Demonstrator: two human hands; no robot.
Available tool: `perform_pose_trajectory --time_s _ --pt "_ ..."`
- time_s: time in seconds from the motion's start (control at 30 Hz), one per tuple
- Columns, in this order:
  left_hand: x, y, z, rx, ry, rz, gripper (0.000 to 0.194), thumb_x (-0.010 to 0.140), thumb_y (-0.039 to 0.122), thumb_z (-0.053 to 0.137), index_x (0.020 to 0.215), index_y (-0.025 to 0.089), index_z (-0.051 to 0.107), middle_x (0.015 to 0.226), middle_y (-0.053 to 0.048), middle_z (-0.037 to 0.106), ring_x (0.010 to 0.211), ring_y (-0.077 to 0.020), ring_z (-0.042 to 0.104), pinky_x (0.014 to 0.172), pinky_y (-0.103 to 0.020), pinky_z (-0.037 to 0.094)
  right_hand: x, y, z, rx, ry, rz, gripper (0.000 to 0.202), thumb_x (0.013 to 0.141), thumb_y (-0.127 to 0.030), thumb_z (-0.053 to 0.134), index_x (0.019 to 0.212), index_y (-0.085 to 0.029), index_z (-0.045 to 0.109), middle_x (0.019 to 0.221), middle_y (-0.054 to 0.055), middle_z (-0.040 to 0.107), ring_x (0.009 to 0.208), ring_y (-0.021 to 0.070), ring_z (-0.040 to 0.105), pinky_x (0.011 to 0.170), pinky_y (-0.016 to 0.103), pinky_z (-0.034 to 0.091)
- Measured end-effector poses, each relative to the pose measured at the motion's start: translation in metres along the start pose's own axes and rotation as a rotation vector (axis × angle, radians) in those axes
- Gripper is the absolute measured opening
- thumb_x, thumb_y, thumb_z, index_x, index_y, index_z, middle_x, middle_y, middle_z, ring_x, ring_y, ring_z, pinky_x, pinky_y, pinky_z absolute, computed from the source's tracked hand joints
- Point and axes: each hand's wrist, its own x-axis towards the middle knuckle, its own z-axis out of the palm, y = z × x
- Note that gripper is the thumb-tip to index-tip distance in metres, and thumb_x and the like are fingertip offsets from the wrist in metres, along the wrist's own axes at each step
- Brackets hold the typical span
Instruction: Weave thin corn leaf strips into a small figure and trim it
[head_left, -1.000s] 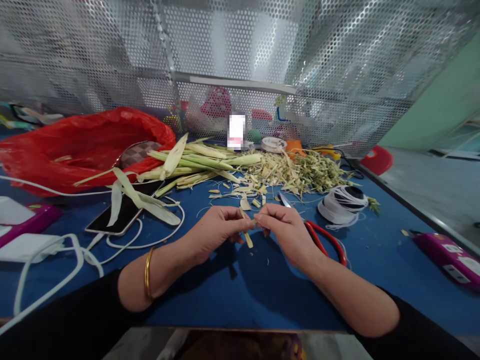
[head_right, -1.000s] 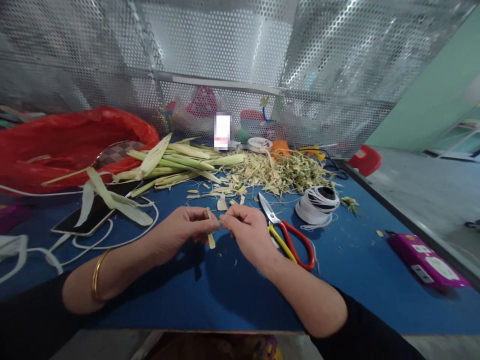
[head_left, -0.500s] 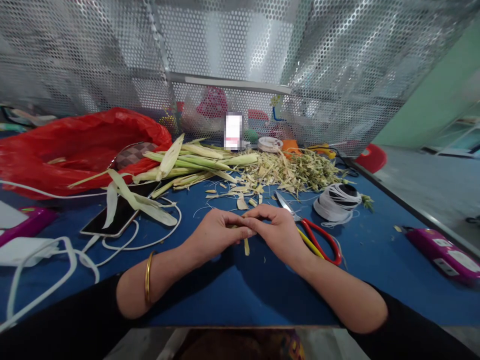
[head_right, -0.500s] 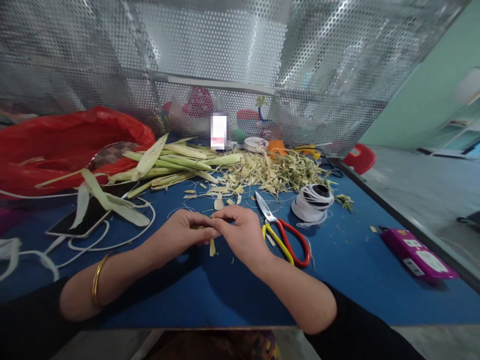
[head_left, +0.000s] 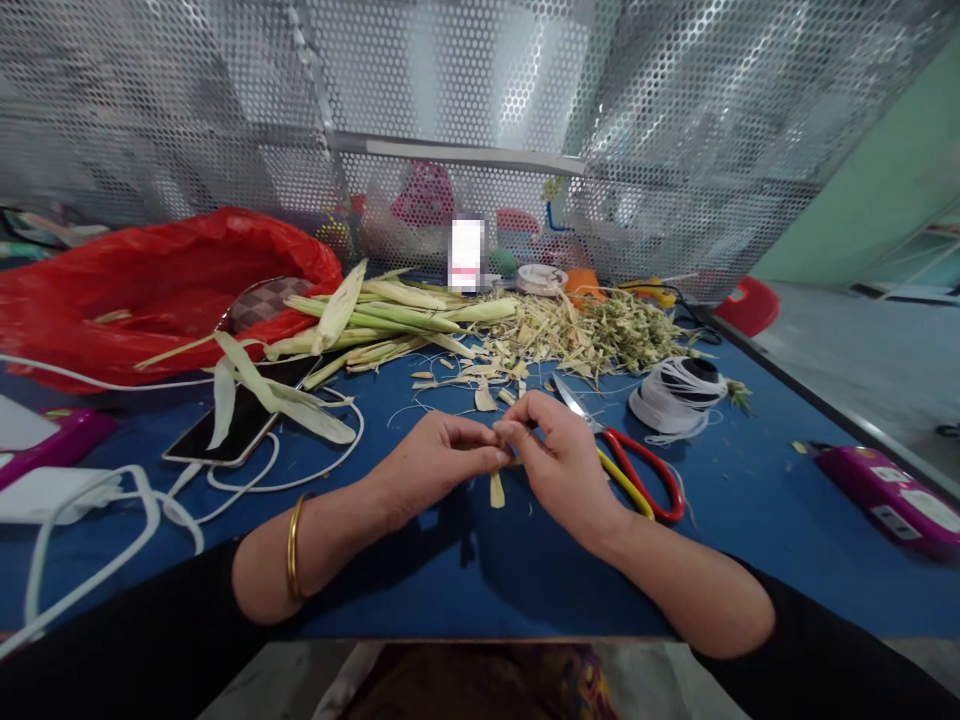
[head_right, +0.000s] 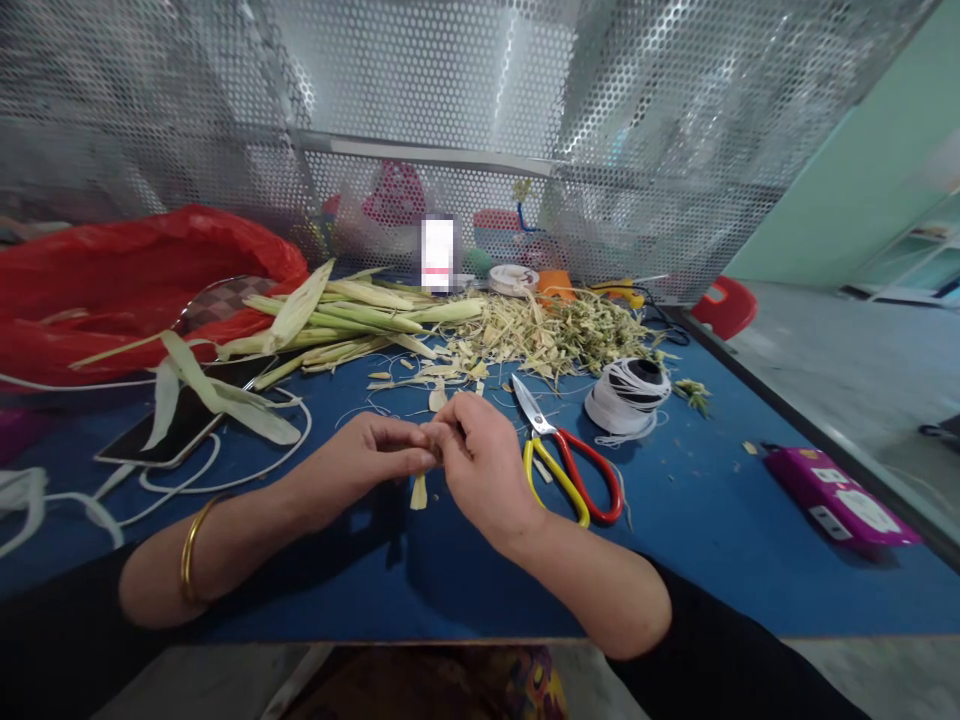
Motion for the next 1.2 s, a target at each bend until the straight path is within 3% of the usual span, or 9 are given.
perform_pose_trajectory --time_s 0.2,0.4,0.5,0.73,1.07,1.2 --pt "-0.002 0.0 0.001 0.124 -0.048 0.038 0.021 0.07 0.037 0.066 0.065 0.017 0.07 0.061 0.001 0.055 0.066 -0.0148 0.047 0.065 -0.025 0.037 0.001 0.0 0.001 0.0 -0.023 0.004 0.018 0.082 -0.017 0.053 0.064 -0.02 0.049 0.064 -0.002 0.052 0.063 0.013 0.047 0.058 0.025 0.036" --pt "-0.001 0.005 0.0 0.034 0.051 0.037 0.035 0.077 0.043 0.059 0.053 0.018 0.057 0.054 0.001 0.046 0.057 -0.0123 0.04 0.057 -0.024 0.032 0.01 0.002 -0.001 0.323 -0.06 0.246 0.022 0.08 -0.031 0.058 0.063 -0.019 0.052 0.057 -0.004 0.048 0.055 0.0108 0.043 0.053 0.024 0.036" --pt "0.001 0.004 -0.001 -0.014 0.103 0.007 0.031 0.074 0.041 0.063 0.053 0.018 0.059 0.053 0.001 0.046 0.055 -0.0122 0.039 0.055 -0.024 0.031 0.012 0.003 -0.002 0.349 -0.084 0.262 0.021 0.079 -0.031 0.059 0.063 -0.018 0.054 0.058 -0.003 0.051 0.057 0.0107 0.044 0.055 0.023 0.038" --pt "0.003 -0.002 0.001 -0.026 0.124 -0.048 0.017 0.066 0.032 0.069 0.061 0.017 0.069 0.057 0.001 0.051 0.057 -0.0111 0.039 0.054 -0.024 0.029 0.006 0.004 -0.001 0.144 -0.062 0.089 0.015 0.082 -0.021 0.054 0.067 -0.019 0.053 0.063 -0.003 0.054 0.062 0.012 0.047 0.059 0.024 0.038" --pt "-0.002 0.0 0.003 0.014 -0.017 -0.063 0.01 0.063 0.018 0.061 0.063 0.015 0.071 0.056 0.003 0.053 0.058 -0.0104 0.041 0.058 -0.024 0.031 -0.005 -0.002 0.003 -0.085 -0.037 -0.183 0.021 0.086 -0.013 0.048 0.066 -0.021 0.049 0.067 0.0 0.05 0.066 0.0148 0.049 0.061 0.026 0.036" --pt "-0.001 -0.001 0.004 -0.014 0.062 -0.024 0.011 0.064 0.017 0.06 0.056 0.016 0.066 0.052 0.005 0.047 0.054 -0.0089 0.036 0.054 -0.022 0.028 0.001 -0.002 0.0 -0.023 -0.045 -0.177 0.02 0.088 -0.018 0.05 0.069 -0.02 0.055 0.071 0.001 0.055 0.07 0.0147 0.052 0.065 0.026 0.04"
